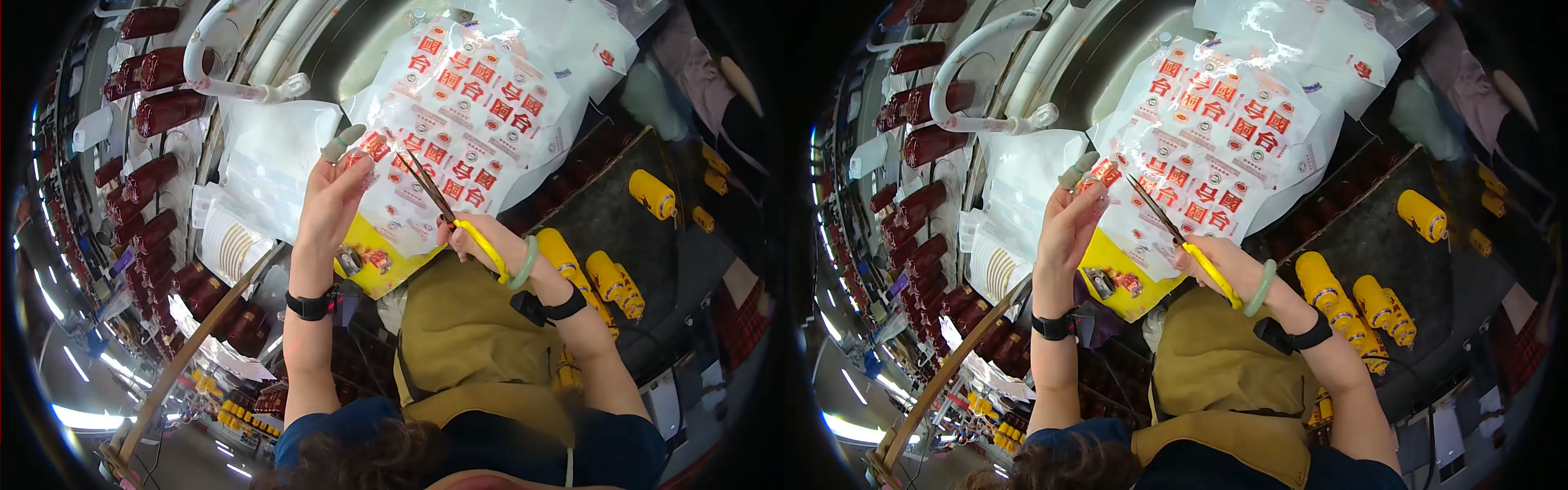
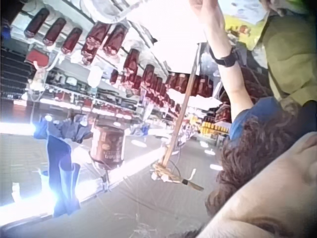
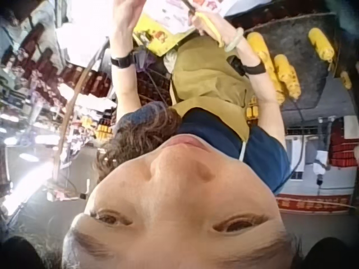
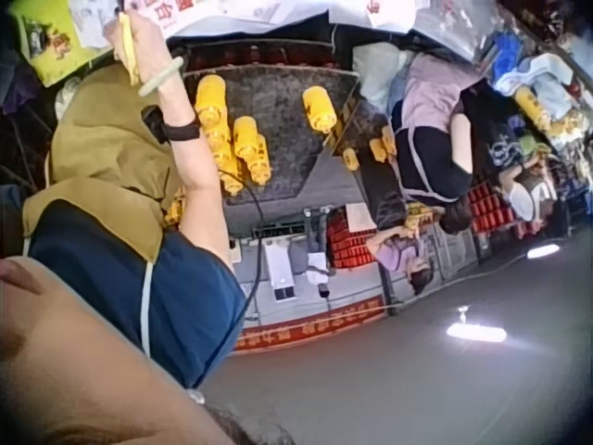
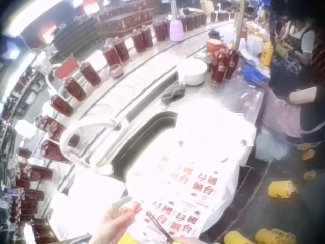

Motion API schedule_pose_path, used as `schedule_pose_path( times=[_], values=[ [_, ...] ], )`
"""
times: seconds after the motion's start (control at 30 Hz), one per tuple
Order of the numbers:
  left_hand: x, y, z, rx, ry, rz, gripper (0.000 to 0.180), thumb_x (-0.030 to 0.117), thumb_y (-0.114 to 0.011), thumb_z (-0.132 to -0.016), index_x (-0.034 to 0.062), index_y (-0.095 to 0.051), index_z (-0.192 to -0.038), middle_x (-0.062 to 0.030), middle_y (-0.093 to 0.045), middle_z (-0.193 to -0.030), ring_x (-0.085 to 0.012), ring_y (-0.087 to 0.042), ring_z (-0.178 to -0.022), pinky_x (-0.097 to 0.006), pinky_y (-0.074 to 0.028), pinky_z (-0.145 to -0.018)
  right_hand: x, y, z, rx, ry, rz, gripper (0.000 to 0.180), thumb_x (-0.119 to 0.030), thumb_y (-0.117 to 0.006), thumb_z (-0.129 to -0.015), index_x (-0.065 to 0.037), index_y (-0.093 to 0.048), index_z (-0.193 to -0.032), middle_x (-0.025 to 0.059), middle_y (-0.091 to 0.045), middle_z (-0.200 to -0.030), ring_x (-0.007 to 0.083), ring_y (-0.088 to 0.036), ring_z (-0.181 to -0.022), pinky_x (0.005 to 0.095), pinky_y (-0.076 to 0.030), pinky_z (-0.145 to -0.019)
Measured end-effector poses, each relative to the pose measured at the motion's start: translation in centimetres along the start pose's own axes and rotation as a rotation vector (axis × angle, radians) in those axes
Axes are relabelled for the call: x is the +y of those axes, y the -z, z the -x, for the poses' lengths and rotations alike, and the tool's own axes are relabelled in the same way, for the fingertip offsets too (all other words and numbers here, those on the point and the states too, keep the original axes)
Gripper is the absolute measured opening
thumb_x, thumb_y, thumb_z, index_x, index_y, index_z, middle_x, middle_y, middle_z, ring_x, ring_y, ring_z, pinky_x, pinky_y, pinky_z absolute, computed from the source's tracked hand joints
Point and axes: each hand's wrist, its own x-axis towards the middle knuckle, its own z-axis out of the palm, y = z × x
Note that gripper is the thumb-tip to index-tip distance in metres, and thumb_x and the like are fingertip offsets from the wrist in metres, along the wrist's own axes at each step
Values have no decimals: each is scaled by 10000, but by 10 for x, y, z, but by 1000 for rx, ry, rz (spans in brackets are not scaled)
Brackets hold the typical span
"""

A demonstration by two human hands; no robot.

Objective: The person is inspecting yellow ceramic bottles and using scissors to cut individual labels from a larger plastic sheet in a manufacturing setting.

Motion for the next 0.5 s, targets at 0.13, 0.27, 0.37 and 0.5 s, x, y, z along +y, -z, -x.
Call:
schedule_pose_path(
  times=[0.13,0.27,0.37,0.5],
  values=[
    [-3,1,2,9,15,11,554,-10,-606,-890,-11,-392,-1401,-117,-613,-1176,-124,-607,-970,-258,-478,-860,-3,-3,-4,-17,106,-170,498,-507,-492,-971,-17,-570,-934,10,-540,-760,95,-499,-659,248,-443,-578],
    [-7,10,0,43,29,160,529,-19,-571,-901,-10,-378,-1394,-136,-576,-1251,-137,-570,-1029,-270,-446,-882,-2,-7,-9,-39,8,-172,493,-498,-487,-972,-17,-579,-915,30,-572,-779,93,-515,-626,240,-459,-568],
    [-8,14,0,-18,30,206,539,-15,-576,-896,-10,-377,-1397,-107,-579,-1190,-110,-526,-930,-266,-428,-844,1,-11,-15,-46,-31,-309,525,-529,-474,-967,-23,-587,-887,34,-566,-758,95,-524,-602,240,-456,-553],
    [-8,10,6,37,58,104,544,-16,-578,-888,-10,-381,-1395,-68,-583,-1110,-94,-518,-860,-249,-437,-792,2,-13,-20,-24,63,-99,671,-653,-355,-941,-18,-565,-884,4,-482,-627,95,-508,-536,240,-444,-540]
  ],
)
